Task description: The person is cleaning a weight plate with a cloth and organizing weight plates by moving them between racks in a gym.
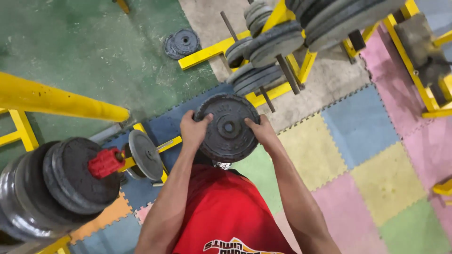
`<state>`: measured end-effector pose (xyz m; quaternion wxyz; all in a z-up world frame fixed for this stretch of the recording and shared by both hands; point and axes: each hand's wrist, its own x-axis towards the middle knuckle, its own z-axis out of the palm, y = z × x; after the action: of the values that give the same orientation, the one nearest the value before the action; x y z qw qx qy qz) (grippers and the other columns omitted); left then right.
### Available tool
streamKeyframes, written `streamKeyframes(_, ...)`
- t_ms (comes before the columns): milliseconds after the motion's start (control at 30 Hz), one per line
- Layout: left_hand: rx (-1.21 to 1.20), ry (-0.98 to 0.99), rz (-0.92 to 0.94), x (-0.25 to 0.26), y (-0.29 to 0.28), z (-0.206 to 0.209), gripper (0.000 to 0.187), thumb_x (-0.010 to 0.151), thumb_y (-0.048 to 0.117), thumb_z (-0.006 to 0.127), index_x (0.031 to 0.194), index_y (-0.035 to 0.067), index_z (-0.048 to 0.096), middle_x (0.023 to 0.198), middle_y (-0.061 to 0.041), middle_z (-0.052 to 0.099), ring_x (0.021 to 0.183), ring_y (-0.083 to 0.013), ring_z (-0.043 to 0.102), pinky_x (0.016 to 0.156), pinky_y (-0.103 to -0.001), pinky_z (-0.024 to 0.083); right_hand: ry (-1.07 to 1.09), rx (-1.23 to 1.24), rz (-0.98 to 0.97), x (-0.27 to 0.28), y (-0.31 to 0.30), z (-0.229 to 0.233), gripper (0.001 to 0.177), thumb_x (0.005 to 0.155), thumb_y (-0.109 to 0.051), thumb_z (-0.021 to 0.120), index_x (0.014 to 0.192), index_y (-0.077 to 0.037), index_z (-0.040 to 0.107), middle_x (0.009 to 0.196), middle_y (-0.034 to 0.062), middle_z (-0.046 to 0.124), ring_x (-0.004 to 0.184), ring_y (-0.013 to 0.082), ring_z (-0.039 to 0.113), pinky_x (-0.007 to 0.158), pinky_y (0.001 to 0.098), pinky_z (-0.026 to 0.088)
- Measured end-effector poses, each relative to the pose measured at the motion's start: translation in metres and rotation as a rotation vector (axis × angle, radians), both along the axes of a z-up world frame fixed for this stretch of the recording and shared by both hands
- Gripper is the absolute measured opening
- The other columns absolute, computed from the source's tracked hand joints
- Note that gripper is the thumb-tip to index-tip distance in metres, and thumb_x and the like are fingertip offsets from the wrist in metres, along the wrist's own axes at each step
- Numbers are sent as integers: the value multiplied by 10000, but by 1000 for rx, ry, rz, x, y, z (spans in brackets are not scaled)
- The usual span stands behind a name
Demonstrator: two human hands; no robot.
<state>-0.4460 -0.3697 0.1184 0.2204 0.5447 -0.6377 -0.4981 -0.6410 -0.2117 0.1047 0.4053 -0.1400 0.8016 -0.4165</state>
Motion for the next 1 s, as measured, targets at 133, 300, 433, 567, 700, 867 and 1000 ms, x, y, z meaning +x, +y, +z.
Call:
streamKeyframes(133,35,54,14,-21,-49,5,363,752,269,864,940,-10,728,826,-145,757,731,-248,701,715,-391,550,27,-3,45,-18,-42,-11,545,892,-309,726,1218,103,579,1119,208,703,1016,245,680,879,372,538)
streamKeyframes(300,33,-90,3,-59,-139,4,420,723,294,894,949,-18,727,836,-160,737,732,-237,699,716,-399,538,5,-90,56,-51,-117,-30,530,905,-300,742,1224,101,608,1176,215,706,1069,252,675,899,382,544)
streamKeyframes(433,129,-67,35,-85,-221,-36,460,717,324,888,937,-32,698,819,-163,733,730,-247,695,693,-417,542,25,-86,42,-73,-198,-25,554,891,-287,731,1307,44,576,1224,175,698,1101,222,673,938,356,525)
streamKeyframes(567,88,-33,42,-92,-287,-62,468,735,332,881,906,-53,677,814,-184,722,733,-264,671,711,-417,537,4,-89,64,-87,-269,-30,492,912,-268,723,1276,53,643,1212,157,725,1089,207,679,941,361,526)
streamKeyframes(700,16,-98,51,-94,-339,-52,474,740,340,895,900,-54,684,847,-193,714,747,-261,678,726,-412,531,-80,-205,84,-92,-324,-29,457,928,-262,712,1248,59,657,1180,138,736,1055,190,673,932,354,540)
streamKeyframes(867,90,-80,86,-102,-382,-43,454,758,337,866,926,-45,686,856,-189,737,764,-273,696,736,-410,541,-82,-68,61,-107,-382,-9,444,924,-260,718,1241,38,625,1152,126,730,1034,183,682,906,346,544)
streamKeyframes(1000,135,-87,88,-121,-415,-44,443,765,340,852,938,-34,689,866,-174,753,770,-259,716,738,-395,551,-161,-110,-22,-130,-420,-30,438,921,-235,723,1236,53,630,1146,134,736,1003,191,689,886,342,559)
